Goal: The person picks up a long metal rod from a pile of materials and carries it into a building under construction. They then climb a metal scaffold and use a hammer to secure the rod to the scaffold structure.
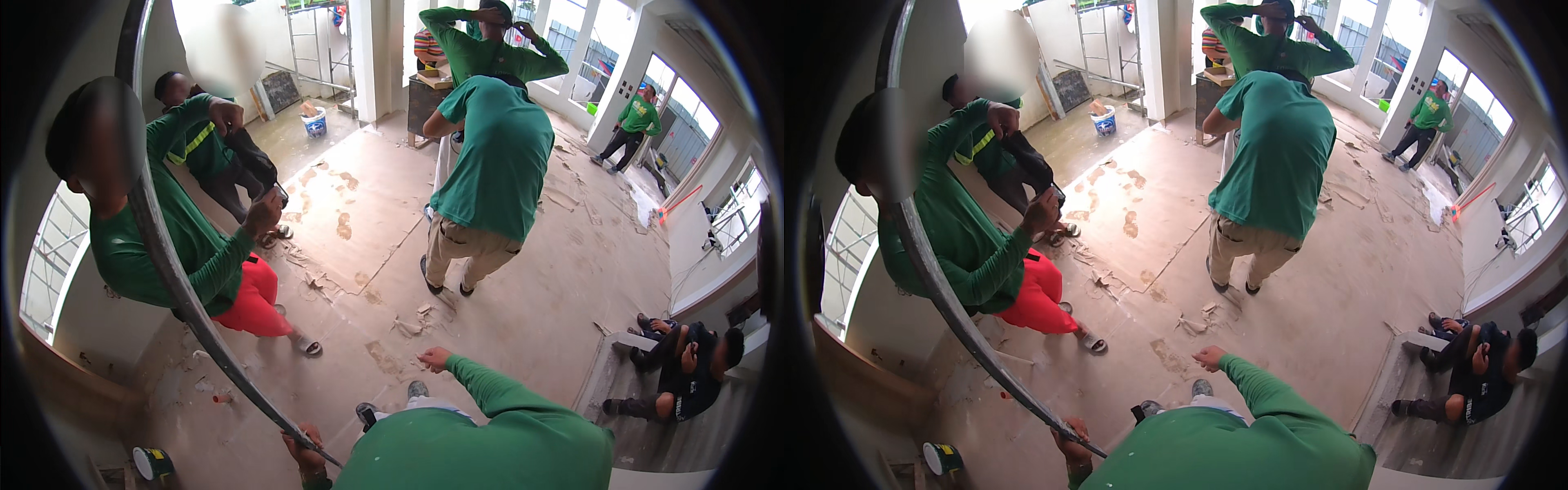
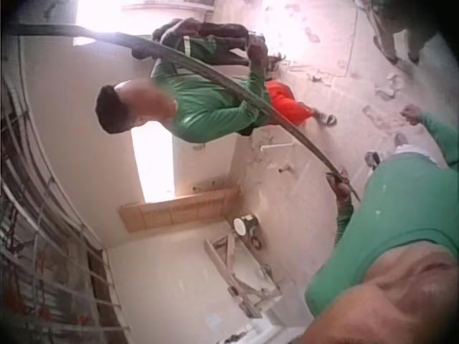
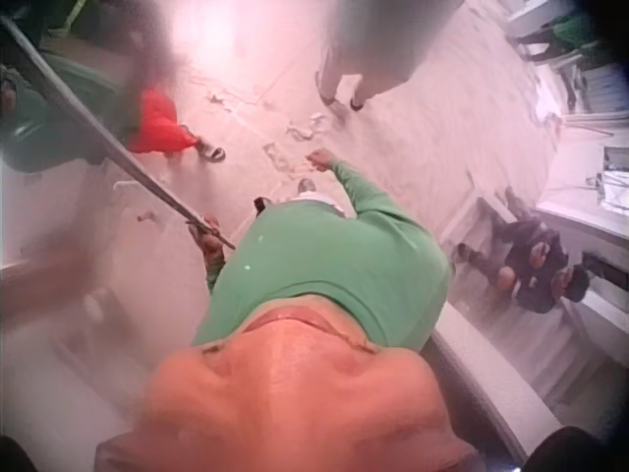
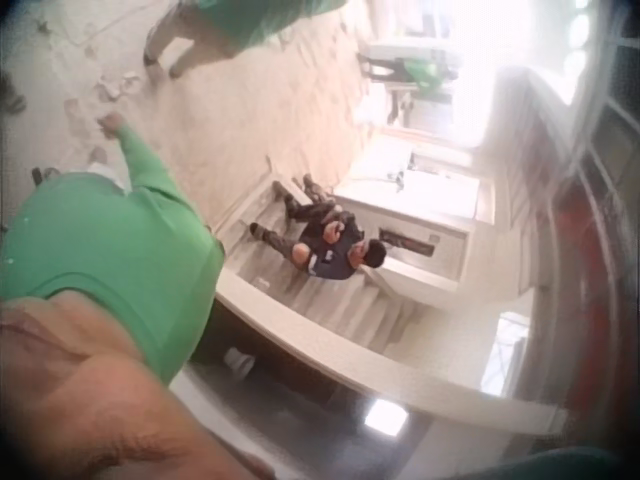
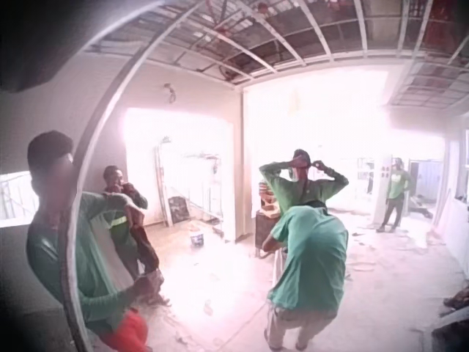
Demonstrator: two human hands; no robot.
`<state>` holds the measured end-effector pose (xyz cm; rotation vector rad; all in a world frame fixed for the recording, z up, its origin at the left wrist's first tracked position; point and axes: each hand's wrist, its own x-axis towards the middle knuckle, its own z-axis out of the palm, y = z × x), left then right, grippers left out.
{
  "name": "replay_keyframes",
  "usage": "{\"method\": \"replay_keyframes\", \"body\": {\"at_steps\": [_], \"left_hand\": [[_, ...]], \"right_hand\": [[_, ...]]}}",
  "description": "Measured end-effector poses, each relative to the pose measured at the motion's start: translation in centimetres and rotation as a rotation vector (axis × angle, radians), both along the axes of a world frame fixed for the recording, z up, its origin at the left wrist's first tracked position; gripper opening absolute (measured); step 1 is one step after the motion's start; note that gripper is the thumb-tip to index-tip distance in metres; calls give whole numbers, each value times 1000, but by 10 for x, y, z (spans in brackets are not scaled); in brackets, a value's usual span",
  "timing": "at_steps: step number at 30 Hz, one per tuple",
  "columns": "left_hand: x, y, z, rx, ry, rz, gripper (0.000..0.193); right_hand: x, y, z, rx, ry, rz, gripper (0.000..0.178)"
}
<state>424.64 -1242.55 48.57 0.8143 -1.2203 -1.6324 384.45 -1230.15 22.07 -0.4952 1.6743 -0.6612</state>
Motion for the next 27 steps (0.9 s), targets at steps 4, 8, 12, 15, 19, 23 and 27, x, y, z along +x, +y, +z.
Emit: {"method": "replay_keyframes", "body": {"at_steps": [4,8,12,15,19,23,27], "left_hand": [[-32,-9,-7,21,-83,27,59],[-51,-26,-19,79,-96,78,53],[-75,-53,-32,193,-84,161,52],[-100,-91,-36,169,-195,155,48],[-133,-157,-58,233,-282,183,57],[-180,-242,-82,210,-402,179,59],[-224,-328,-88,160,-458,168,60]], "right_hand": [[-19,15,3,1,-84,-57,44],[-38,-16,6,-26,-117,-64,39],[-62,-91,32,-137,-145,15,37],[-81,-160,45,-197,-102,52,35],[-129,-241,20,-212,-72,78,42],[-186,-292,-21,-56,174,107,41],[-241,-298,-74,56,430,165,44]]}}
